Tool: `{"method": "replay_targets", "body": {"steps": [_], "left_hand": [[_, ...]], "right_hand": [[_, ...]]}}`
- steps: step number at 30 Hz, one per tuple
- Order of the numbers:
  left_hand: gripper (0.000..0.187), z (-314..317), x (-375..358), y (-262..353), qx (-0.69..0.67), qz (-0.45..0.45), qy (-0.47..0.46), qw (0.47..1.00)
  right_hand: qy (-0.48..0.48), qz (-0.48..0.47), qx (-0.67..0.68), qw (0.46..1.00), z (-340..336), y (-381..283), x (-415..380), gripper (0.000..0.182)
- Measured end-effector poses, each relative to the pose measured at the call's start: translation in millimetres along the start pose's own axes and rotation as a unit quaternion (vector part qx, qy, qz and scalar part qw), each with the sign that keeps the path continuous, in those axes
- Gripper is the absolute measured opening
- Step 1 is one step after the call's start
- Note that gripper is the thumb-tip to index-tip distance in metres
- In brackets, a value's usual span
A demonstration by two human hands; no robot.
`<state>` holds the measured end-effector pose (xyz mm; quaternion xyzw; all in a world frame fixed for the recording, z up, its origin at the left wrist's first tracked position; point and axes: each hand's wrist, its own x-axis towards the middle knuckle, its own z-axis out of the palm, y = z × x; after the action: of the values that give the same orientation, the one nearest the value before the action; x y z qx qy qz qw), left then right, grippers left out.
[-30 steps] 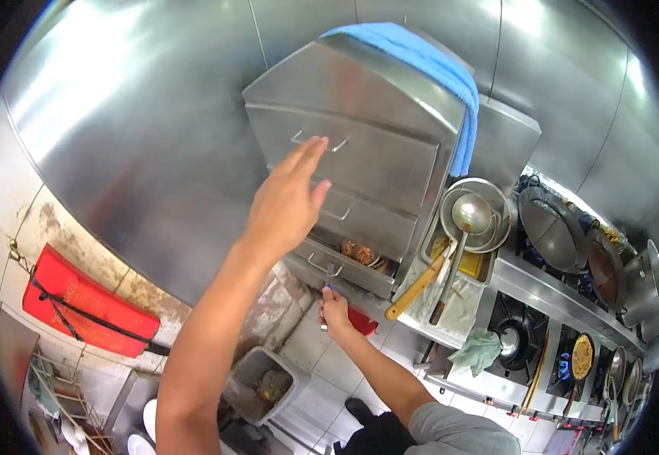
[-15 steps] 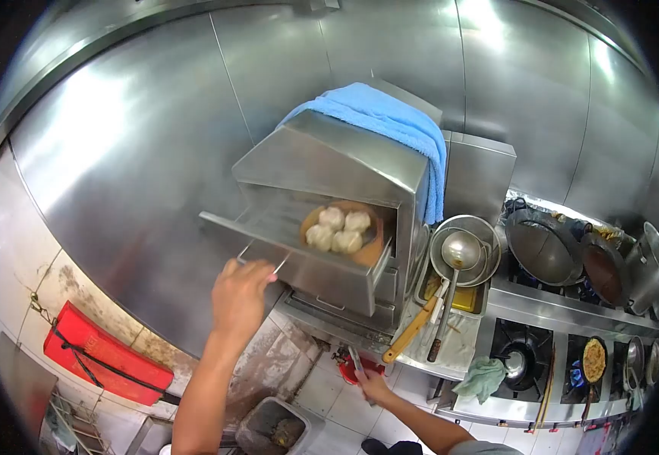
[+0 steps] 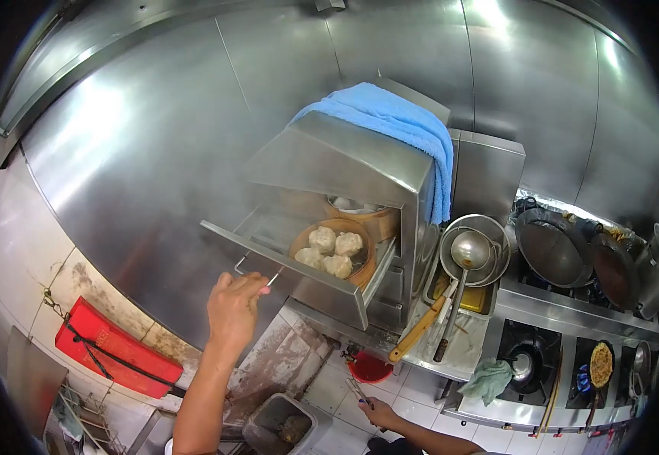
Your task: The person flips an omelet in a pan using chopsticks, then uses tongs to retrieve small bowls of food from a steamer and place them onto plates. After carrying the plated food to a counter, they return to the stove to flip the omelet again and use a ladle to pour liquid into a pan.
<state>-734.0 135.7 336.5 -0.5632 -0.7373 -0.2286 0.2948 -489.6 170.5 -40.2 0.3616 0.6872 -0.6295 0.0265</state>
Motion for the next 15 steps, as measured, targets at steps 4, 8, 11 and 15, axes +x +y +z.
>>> {"method": "replay_targets", "body": {"steps": [4, 8, 11, 15], "left_hand": [[0.016, -2.0, -0.9, 0.5, 0.010, 0.002, 0.000, 1.000], [0.019, -4.8, -1.2, -1.5, 0.002, 0.006, 0.002, 1.000], [0.021, -11.2, -3.2, -3.9, 0.016, 0.024, -0.015, 0.999], [0.020, -12.9, -5.1, -1.4, 0.003, 0.017, -0.006, 1.000]], "right_hand": [[-0.007, 0.003, -0.029, 1.000, -4.7, -15.4, -1.4, 0.045], [-0.012, -0.007, -0.045, 0.999, -9.2, -20.0, -11.8, 0.047], [-0.023, -0.015, -0.080, 0.996, -15.5, -19.8, -24.8, 0.049], [-0.031, -0.020, -0.098, 0.995, -12.9, 24.2, -20.1, 0.053]]}}
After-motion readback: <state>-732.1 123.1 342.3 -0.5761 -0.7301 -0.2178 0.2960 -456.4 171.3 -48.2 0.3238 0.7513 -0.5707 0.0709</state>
